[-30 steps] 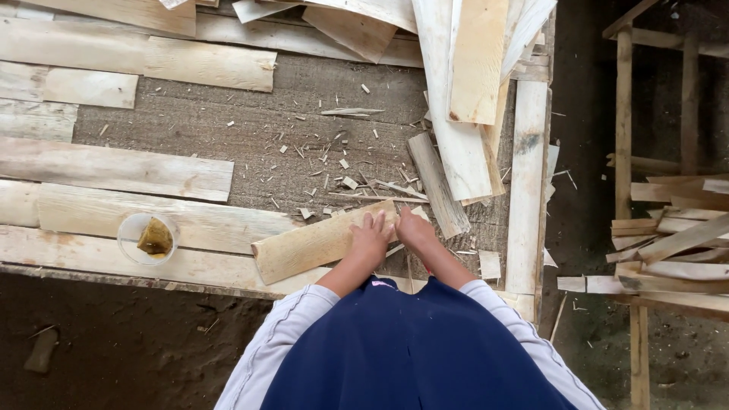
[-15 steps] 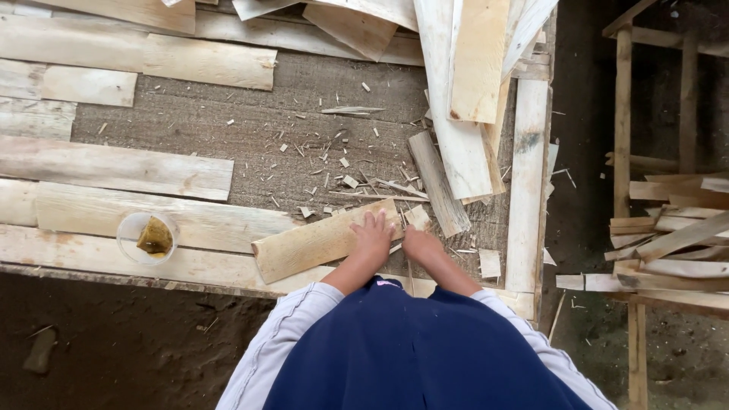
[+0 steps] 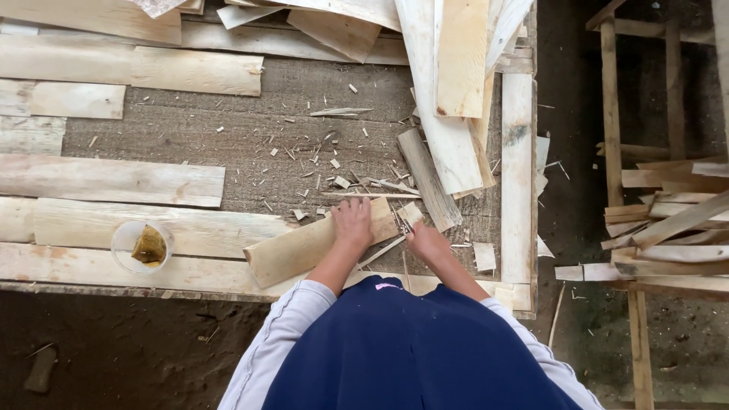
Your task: The person uses a red utility knife to shave thin strips from several small wooden planks on a workbench. They repeatedly hold each plank, shave its surface, and place the finished pieces aside among other planks.
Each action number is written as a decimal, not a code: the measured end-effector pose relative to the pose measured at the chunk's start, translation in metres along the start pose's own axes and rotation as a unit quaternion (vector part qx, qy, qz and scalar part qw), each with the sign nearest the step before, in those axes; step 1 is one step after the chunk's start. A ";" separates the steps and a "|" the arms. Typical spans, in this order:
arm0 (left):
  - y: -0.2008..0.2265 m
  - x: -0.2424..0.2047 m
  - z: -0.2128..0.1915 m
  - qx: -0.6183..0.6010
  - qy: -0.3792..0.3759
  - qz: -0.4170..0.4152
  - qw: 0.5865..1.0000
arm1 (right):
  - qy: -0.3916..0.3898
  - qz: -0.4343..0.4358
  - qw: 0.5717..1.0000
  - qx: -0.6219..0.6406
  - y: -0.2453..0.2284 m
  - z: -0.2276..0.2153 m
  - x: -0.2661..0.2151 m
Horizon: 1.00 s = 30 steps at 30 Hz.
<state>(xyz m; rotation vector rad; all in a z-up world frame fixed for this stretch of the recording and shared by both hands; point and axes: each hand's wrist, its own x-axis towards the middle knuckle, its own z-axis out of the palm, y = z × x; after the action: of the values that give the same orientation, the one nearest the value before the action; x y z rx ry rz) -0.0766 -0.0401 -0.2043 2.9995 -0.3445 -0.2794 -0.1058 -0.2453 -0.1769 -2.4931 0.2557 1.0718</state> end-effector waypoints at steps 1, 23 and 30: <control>-0.003 0.008 0.017 0.000 0.001 0.002 1.000 | 0.002 0.001 1.000 0.001 0.000 0.001 -0.001; -0.008 0.024 -0.085 -0.429 -0.078 -0.110 0.893 | -0.120 -0.236 0.833 0.486 -0.005 -0.069 -0.024; -0.001 0.016 -0.114 -0.445 -0.068 -0.142 0.882 | -0.086 -0.335 0.811 0.472 -0.015 -0.080 -0.046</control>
<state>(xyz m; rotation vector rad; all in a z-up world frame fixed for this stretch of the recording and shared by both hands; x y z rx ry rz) -0.0387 -0.0330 -0.0958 2.1022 0.1888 -0.5058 -0.0806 -0.2670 -0.0895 -1.3808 -0.1364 0.6097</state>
